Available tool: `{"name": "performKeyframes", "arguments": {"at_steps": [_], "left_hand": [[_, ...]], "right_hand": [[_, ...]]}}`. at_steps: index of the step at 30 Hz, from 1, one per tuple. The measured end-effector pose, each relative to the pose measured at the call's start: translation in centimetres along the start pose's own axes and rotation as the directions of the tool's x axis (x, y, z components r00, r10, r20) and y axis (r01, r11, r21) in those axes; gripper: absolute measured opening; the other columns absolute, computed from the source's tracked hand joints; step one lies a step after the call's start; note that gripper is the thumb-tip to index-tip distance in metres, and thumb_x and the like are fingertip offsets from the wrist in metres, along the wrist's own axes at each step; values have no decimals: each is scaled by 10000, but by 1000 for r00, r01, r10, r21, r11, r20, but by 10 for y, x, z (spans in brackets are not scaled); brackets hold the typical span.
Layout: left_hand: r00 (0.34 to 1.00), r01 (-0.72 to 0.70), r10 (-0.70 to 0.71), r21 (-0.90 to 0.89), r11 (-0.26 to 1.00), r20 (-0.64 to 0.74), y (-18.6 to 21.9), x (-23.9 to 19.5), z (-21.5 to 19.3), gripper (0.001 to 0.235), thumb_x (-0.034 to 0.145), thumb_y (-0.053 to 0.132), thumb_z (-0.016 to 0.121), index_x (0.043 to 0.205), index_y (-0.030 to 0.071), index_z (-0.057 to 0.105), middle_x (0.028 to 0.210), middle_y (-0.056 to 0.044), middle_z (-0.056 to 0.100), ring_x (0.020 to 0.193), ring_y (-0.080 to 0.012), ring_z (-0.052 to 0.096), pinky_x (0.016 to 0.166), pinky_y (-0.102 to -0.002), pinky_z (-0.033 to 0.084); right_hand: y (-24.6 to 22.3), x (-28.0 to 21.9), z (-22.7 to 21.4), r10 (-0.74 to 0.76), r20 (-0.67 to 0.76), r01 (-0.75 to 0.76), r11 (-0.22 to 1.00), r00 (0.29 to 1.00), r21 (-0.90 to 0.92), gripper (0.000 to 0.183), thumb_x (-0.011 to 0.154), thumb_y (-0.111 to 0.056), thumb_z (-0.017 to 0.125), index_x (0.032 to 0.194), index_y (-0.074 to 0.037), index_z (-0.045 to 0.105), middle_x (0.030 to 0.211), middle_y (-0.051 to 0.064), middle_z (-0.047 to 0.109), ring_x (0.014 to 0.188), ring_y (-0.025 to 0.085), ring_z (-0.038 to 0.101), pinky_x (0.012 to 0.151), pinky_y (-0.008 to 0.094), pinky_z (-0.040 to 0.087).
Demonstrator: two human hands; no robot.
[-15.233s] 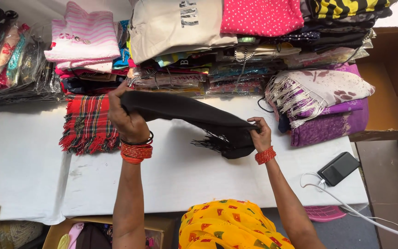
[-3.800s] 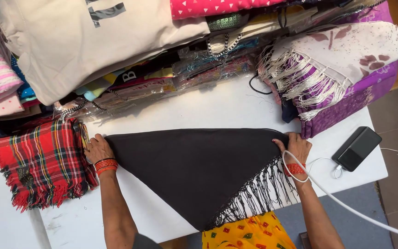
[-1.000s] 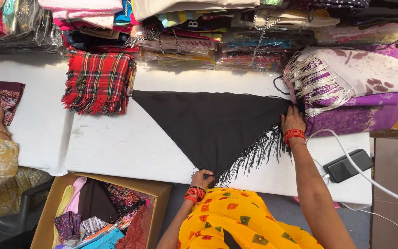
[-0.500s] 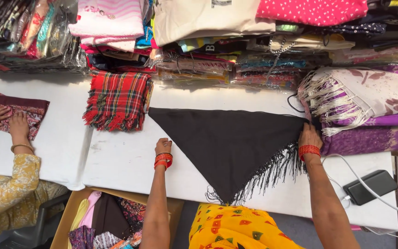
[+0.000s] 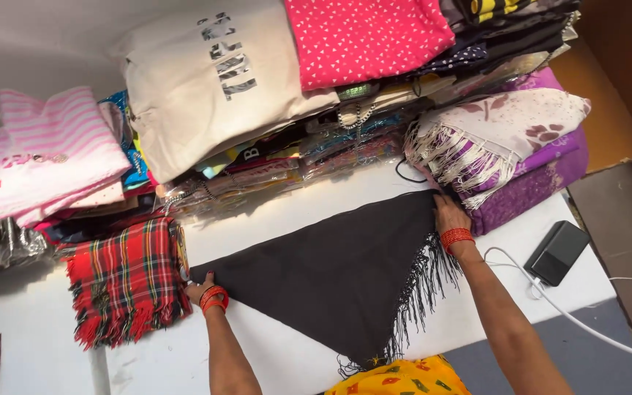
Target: The person folds a red plaid scarf on a white table, smoothing it out before stacking it. They then unfold and fold a black scarf with fringes, arranging it neatly on the table.
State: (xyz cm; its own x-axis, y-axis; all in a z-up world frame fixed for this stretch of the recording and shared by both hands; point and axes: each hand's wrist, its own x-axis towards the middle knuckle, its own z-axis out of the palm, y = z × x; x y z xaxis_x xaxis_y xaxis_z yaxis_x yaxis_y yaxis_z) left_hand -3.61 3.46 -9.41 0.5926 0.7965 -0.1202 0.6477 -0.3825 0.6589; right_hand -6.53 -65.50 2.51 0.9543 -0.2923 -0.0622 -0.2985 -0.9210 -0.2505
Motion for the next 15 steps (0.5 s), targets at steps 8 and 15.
{"name": "performKeyframes", "arguments": {"at_steps": [8,15], "left_hand": [[958,286,-234,-463,839,167,-2,21,-10,457,709,77,926,958,-93,583,928,-90,637,723,-207,583,679,-388,502],[989,70,-37,-237,969,142,48,-17,-47,313,815,164,859,732,6,602,682,-43,604,588,-175,506,567,-357,430]], "right_hand": [[-14,-1,0,10,-213,9,996,977,86,269,933,-192,682,1188,-108,689,1164,142,716,937,384,692,776,482,565],[-15,-3,-4,122,-239,-77,979,963,189,256,952,-105,654,1200,-158,685,965,174,734,828,379,706,733,484,560]]}}
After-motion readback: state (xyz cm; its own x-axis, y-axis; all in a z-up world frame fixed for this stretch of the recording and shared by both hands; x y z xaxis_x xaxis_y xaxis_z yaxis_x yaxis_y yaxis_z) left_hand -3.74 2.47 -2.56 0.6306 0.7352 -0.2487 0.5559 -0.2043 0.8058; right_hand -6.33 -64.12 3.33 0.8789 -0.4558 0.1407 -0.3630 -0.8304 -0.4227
